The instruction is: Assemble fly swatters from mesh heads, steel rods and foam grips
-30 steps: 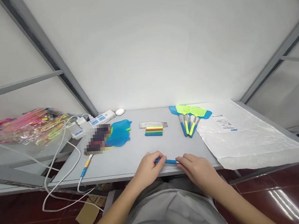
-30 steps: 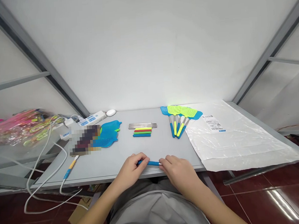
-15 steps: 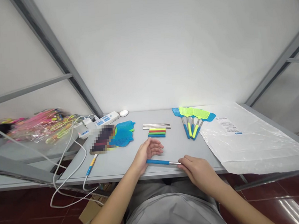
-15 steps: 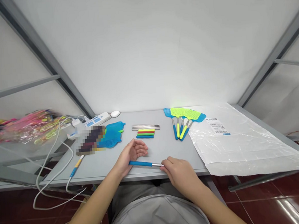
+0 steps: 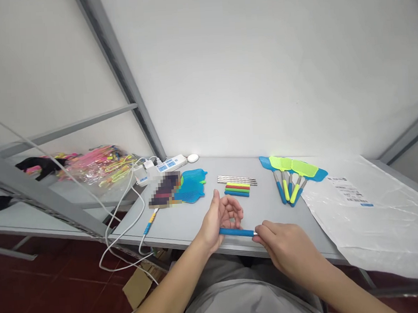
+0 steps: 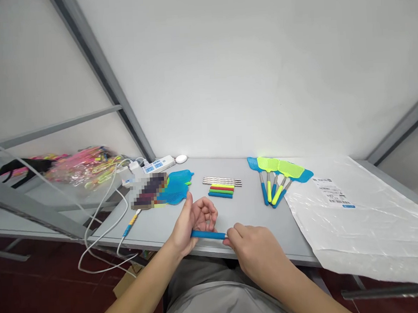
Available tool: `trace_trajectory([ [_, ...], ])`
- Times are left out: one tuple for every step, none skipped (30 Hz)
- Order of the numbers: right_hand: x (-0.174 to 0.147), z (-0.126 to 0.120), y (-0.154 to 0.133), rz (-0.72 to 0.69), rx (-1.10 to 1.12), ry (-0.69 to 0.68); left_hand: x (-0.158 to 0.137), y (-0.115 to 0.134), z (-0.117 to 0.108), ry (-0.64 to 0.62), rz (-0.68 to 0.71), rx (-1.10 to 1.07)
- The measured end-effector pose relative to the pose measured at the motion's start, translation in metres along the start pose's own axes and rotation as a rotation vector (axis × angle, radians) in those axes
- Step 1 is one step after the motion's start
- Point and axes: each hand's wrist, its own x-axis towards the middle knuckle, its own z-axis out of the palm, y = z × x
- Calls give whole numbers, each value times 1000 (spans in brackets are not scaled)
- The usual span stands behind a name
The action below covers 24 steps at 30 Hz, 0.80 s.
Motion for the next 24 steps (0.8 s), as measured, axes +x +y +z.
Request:
trace_trajectory([
  [4, 0, 0, -28, -4, -15, -4, 1, -3, 10, 11, 67],
  [9, 2, 1, -57, -6, -35, -8, 2, -7, 17, 23, 165],
  [16, 3, 1, -82, -8, -56, -14, 4, -12, 19, 32, 283],
  [23, 5, 1, -105, -9, -80, -20, 6, -17, 9, 27, 407],
  [32, 7, 1, -127, -9, -102, -26, 7, -23, -17, 9, 528],
  [43, 9, 1, -152, -7, -118, -32, 9, -28, -56, -16, 638],
  [54, 10, 1, -177, 1, -120, -38, 10, -34, -81, -31, 727],
  [67, 12, 1, -195, 13, -99, -42, 10, -40, -77, -28, 789],
  [80, 15, 1, -199, 28, -55, -46, 9, -46, -35, -4, 813],
  [94, 19, 1, -182, 50, 6, -48, 8, -52, 54, 40, 774],
  [108, 25, 1, -137, 79, 73, -49, 5, -58, 175, 90, 679],
  [122, 32, 1, -69, 109, 131, -49, 3, -64, 299, 133, 551],
  [135, 41, 0, 8, 140, 160, -48, 0, -70, 404, 162, 418],
  [148, 52, -2, 85, 167, 162, -47, -2, -75, 482, 185, 306],
  [159, 64, -5, 144, 165, 135, -46, -5, -79, 543, 211, 230],
  [169, 77, -9, 160, 136, 80, -45, -7, -83, 587, 240, 191],
  [177, 90, -15, 140, 130, 47, -44, -9, -86, 616, 270, 172],
  [184, 103, -21, 113, 126, 19, -43, -10, -88, 638, 295, 148],
  [189, 114, -27, 85, 122, -8, -42, -12, -89, 649, 314, 125],
  [192, 123, -33, 55, 123, -31, -41, -14, -90, 648, 322, 106],
  [194, 131, -38, 31, 121, -53, -40, -15, -91, 641, 325, 88],
  [195, 136, -42, 11, 119, -72, -40, -17, -92, 631, 325, 72],
  [194, 141, -45, -4, 115, -87, -39, -17, -93, 621, 325, 56],
  [193, 143, -47, -15, 112, -98, -38, -18, -94, 613, 327, 40],
])
